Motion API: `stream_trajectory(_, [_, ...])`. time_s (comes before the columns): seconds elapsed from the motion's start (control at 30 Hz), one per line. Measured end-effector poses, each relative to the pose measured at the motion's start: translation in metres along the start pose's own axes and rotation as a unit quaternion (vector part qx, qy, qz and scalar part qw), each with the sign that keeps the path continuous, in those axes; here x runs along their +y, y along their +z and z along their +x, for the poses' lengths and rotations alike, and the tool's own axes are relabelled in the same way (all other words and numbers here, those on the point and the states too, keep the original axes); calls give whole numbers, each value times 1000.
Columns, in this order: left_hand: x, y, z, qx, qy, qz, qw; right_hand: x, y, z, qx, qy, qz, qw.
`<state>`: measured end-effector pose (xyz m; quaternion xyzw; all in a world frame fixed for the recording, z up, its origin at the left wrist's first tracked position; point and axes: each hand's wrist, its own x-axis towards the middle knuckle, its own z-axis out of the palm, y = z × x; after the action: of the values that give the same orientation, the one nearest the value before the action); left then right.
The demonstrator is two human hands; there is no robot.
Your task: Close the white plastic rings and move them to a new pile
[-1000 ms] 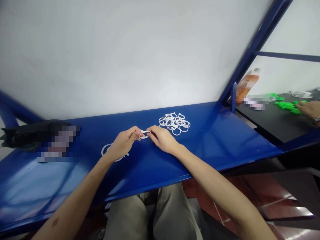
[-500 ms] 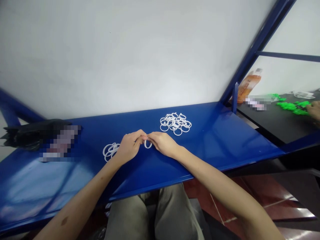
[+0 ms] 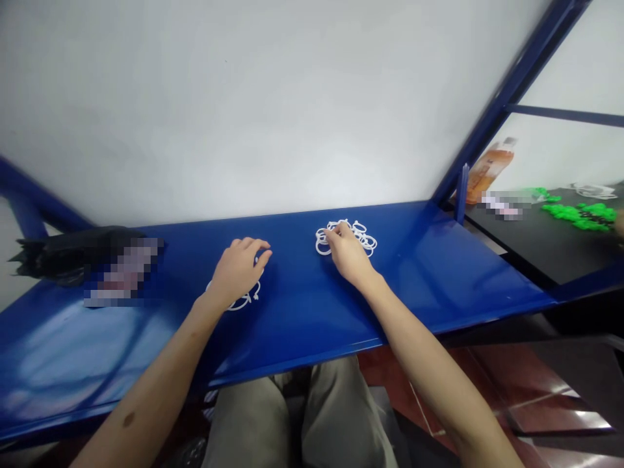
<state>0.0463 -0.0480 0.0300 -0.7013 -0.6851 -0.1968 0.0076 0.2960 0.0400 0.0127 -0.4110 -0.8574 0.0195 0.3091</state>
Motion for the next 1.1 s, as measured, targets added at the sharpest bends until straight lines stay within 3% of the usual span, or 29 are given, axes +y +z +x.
stream_trajectory(0.2, [-14,2,-2,-84,-32,82,993,14,-10,0,-6,71,-53,996])
stream_trajectory(0.4, [-12,0,-1,-82,-33,76,993,14,-14,-1,-26,94,-114,989])
stream_trajectory(0.73, [-22,-3,-2,-98,-51,107,988,14,-15,-2,-17,90,-89,992])
stream_trajectory(0.93, [-18,-5,0,-66,-45,91,993,6,-13,0,8,46,-55,997])
stream_trajectory(1.1, [-7,-7,2,8,-37,21,999,-13,-7,-2,-3,-17,15,1000])
